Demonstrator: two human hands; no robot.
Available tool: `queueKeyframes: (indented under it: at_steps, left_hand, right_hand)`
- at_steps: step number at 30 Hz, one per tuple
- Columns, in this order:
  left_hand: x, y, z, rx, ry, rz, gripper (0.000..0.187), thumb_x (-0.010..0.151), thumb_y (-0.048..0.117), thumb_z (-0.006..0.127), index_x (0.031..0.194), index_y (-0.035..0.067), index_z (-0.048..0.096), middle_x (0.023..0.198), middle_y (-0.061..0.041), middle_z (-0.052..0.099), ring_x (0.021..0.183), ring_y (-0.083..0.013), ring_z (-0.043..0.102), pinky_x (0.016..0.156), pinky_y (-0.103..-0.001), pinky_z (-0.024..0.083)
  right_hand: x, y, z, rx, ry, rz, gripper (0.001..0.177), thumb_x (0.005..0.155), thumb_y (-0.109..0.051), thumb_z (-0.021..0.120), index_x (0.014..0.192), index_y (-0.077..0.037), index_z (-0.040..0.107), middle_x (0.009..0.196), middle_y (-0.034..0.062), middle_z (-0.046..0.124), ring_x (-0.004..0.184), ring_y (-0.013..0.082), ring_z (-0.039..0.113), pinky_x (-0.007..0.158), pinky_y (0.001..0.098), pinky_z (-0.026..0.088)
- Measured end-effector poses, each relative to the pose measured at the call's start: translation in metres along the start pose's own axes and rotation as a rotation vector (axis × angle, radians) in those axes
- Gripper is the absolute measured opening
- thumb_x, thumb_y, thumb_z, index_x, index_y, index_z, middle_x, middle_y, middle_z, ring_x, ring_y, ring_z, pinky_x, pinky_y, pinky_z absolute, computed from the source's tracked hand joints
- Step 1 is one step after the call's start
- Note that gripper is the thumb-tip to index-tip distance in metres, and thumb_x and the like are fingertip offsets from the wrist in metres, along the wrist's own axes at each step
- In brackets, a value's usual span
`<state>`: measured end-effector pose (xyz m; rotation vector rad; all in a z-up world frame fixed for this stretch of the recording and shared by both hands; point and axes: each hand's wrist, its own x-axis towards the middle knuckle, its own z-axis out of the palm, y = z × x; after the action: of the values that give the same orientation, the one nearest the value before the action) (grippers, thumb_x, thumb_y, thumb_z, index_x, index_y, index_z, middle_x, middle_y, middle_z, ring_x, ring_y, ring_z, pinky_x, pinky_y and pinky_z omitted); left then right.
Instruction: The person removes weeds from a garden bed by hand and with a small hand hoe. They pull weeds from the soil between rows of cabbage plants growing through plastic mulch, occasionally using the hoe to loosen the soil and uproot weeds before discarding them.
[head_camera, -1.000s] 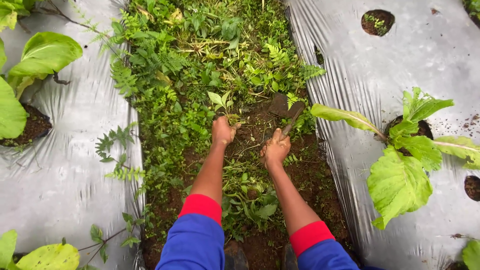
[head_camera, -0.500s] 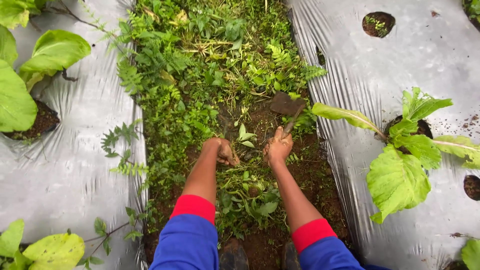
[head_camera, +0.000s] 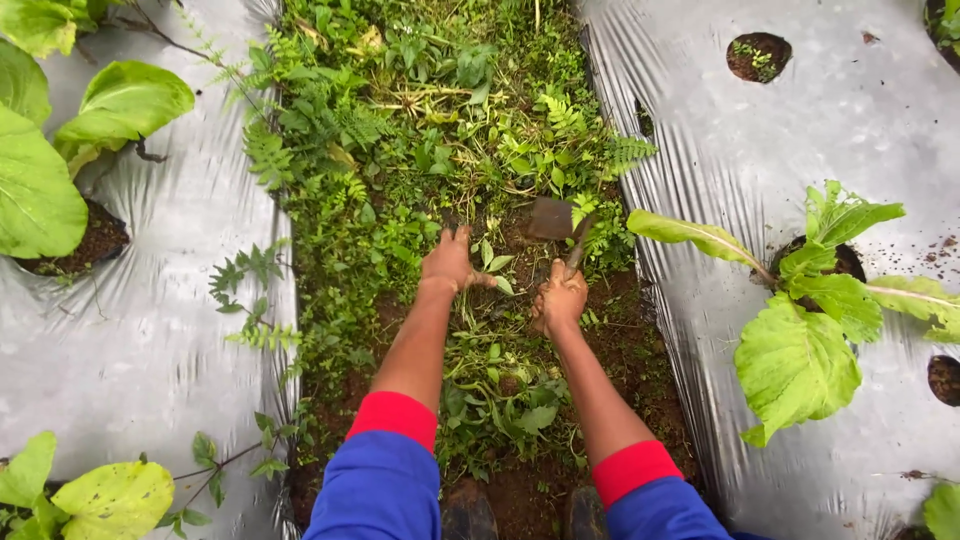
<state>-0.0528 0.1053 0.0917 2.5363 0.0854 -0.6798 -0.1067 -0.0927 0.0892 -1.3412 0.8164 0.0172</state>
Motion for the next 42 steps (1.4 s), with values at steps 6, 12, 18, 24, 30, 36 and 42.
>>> queueKeyframes:
  at_steps: [6,12,18,24,30,36,42]
  left_hand:
    - [-0.003,0.004,0.002,-0.056,0.049,0.108,0.098,0.088,0.062,0.075,0.161,0.016,0.029,0.148,-0.012,0.039,0.143,-0.0405,0.041,0.103,-0.058,0.056]
    - [0.011,0.006,0.016,-0.110,0.089,0.142,0.079,0.100,0.043,0.067,0.162,0.016,0.027,0.151,-0.016,0.042,0.145,-0.0426,0.039,0.107,-0.065,0.052]
    - [0.038,0.011,0.036,-0.094,0.138,0.081,0.071,0.102,0.035,0.064,0.163,0.025,0.030,0.151,-0.012,0.047,0.144,-0.0390,0.044,0.104,-0.060,0.054]
    - [0.073,-0.006,0.070,-0.120,0.251,0.091,0.050,0.095,0.036,0.074,0.143,0.029,0.062,0.135,-0.007,0.062,0.129,-0.0338,0.060,0.099,-0.052,0.059]
    - [0.102,-0.018,0.093,-0.133,0.374,0.025,0.021,0.098,0.034,0.070,0.117,0.026,0.076,0.115,-0.001,0.071,0.111,-0.0291,0.070,0.091,-0.050,0.062]
    - [0.082,0.000,0.072,-0.106,0.416,0.024,0.038,0.094,0.032,0.076,0.131,0.026,0.070,0.121,-0.004,0.067,0.109,-0.0340,0.071,0.090,-0.054,0.063]
    - [0.087,0.015,0.068,-0.045,0.471,0.021,0.047,0.089,0.043,0.081,0.129,0.022,0.071,0.115,-0.004,0.069,0.109,-0.0310,0.070,0.086,-0.053,0.064]
  right_hand:
    - [-0.003,0.006,0.001,-0.055,-0.087,0.058,0.025,0.099,-0.033,0.061,0.092,-0.013,0.047,0.047,0.0053,0.041,0.028,0.0199,0.038,0.026,0.0364,0.034]
    - [-0.016,-0.005,0.005,0.076,-0.128,0.115,0.032,0.098,-0.035,0.059,0.085,-0.011,0.043,0.045,0.0038,0.034,0.028,0.0217,0.031,0.027,0.0360,0.031]
    - [-0.026,-0.009,0.017,-0.104,-0.076,-0.062,0.028,0.104,-0.032,0.055,0.087,-0.010,0.049,0.045,0.0049,0.045,0.027,0.0160,0.041,0.026,0.0317,0.039]
    - [0.008,-0.010,0.026,-0.067,-0.101,-0.031,0.031,0.100,-0.034,0.060,0.086,-0.011,0.046,0.045,0.0063,0.044,0.026,0.0184,0.039,0.025,0.0358,0.038]
    - [0.001,-0.015,0.041,-0.073,-0.234,0.070,0.025,0.102,-0.032,0.058,0.087,-0.015,0.050,0.047,-0.0027,0.047,0.028,0.0102,0.041,0.025,0.0271,0.038]
    - [-0.010,-0.008,0.042,-0.085,-0.212,0.056,0.025,0.103,-0.033,0.057,0.089,-0.013,0.049,0.051,-0.0025,0.046,0.031,0.0099,0.042,0.027,0.0273,0.039]
    - [0.006,-0.025,0.041,0.045,-0.125,0.097,0.026,0.097,-0.032,0.060,0.091,-0.013,0.043,0.051,0.0025,0.039,0.030,0.0145,0.036,0.028,0.0323,0.036]
